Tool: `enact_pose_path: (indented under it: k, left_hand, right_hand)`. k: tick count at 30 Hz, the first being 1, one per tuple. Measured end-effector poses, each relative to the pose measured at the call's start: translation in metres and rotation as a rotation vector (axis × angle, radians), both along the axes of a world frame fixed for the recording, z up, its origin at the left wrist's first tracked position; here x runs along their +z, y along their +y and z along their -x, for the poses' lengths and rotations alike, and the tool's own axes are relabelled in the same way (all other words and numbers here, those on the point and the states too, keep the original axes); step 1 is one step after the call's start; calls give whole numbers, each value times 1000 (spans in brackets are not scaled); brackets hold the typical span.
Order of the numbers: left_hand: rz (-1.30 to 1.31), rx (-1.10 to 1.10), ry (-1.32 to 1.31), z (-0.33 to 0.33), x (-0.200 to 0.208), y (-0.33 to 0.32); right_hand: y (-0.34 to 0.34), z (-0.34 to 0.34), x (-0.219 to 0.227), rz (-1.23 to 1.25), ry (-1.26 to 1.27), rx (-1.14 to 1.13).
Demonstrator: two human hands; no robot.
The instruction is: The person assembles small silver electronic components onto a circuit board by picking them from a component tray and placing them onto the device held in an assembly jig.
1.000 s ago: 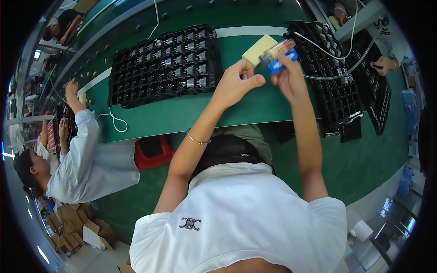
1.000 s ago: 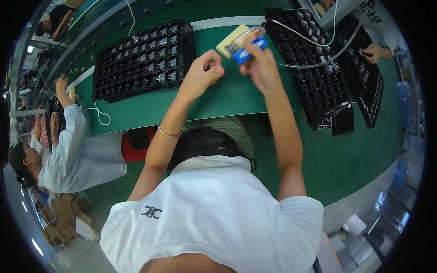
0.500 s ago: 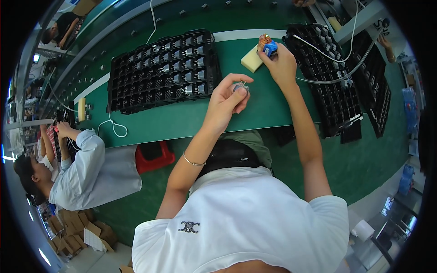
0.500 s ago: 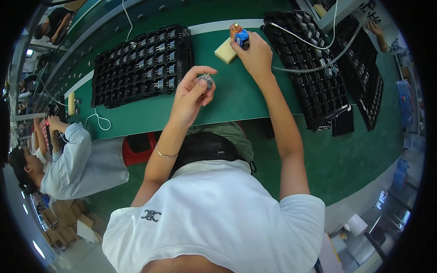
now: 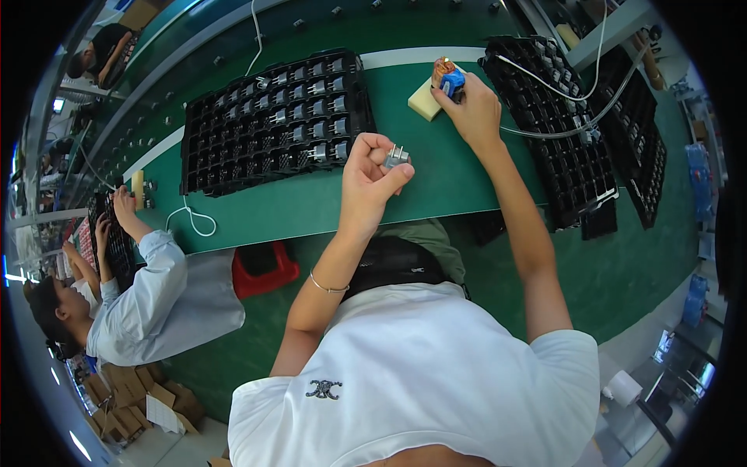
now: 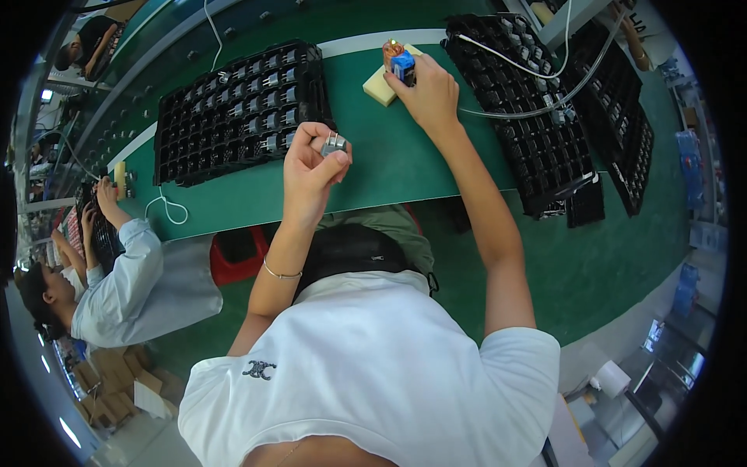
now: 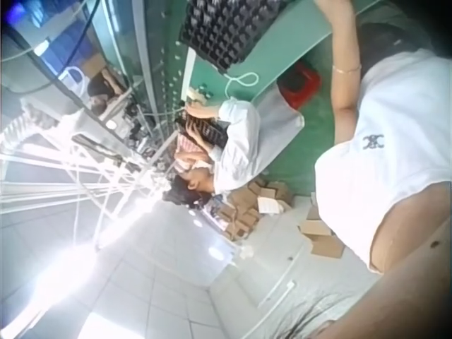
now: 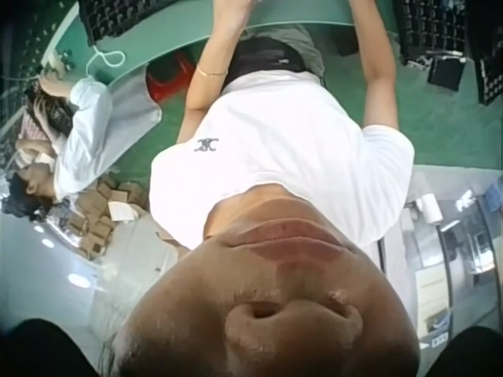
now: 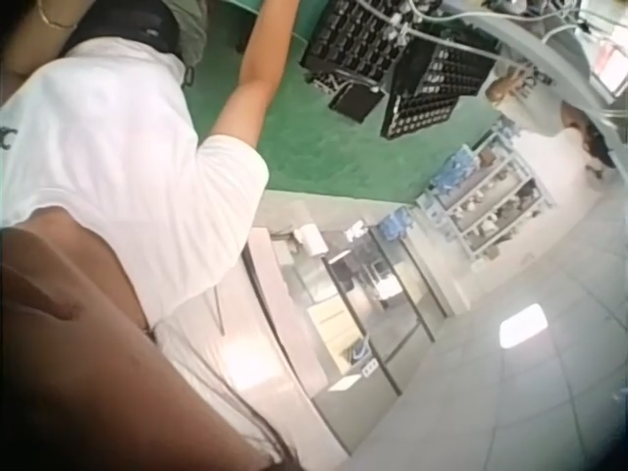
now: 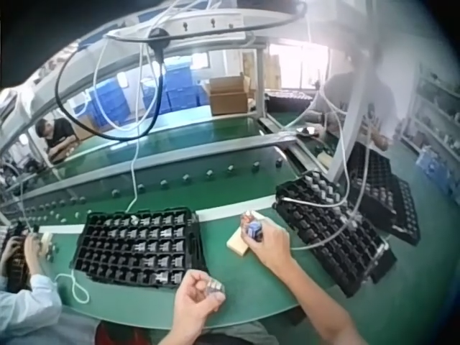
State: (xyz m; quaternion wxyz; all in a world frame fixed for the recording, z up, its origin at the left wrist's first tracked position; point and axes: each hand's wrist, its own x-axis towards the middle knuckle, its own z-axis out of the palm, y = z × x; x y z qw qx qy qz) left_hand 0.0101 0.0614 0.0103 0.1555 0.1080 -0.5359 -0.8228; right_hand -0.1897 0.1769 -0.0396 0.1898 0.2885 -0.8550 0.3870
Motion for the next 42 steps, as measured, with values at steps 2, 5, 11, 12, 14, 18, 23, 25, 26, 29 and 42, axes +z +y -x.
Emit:
enact_pose_path:
  k: [2,5,11,12,14,18,23,25,26,29,42]
  left_hand:
    - [-11,5,13,-3,2,1]
    - [-24,-4,30,-9,2,1]
    - [-71,-26,19,-22,-4,-3]
    - [-75,-17,18,-24,-4,-2]
    - [-73,-14,17,-27,-5,-2]
    - [-62,0,9,-30,-6,-2]
    - [-19,29,10,-30,-2,-3]
    - [-7,36,15,-30,0,-4]
    - [-21,35,14,-30,1,-4]
    - [-38,16,15,-30,7,-7]
    - [47,213,95,-8,39,-57]
  right_hand:
    - [-2,-1,1,1,29,1]
    - [-3,0,1,-13,30,-41]
    - [-5,5,-2,-32,52,-79]
    - [-6,4,-1,-38,30,-85]
    - [-6,4,-1,-42,10,-92]
    - [-5,6,-3,-42,39,-96]
    - [-5,2,5,-117,-65,-104]
    - [-7,2,7,-114,-82,-98]
    - [-8,4,7,-112,-78,-93]
    - [-11,17,9,-149,-83,-111]
    - [-114,146,-15,-229,-75,2]
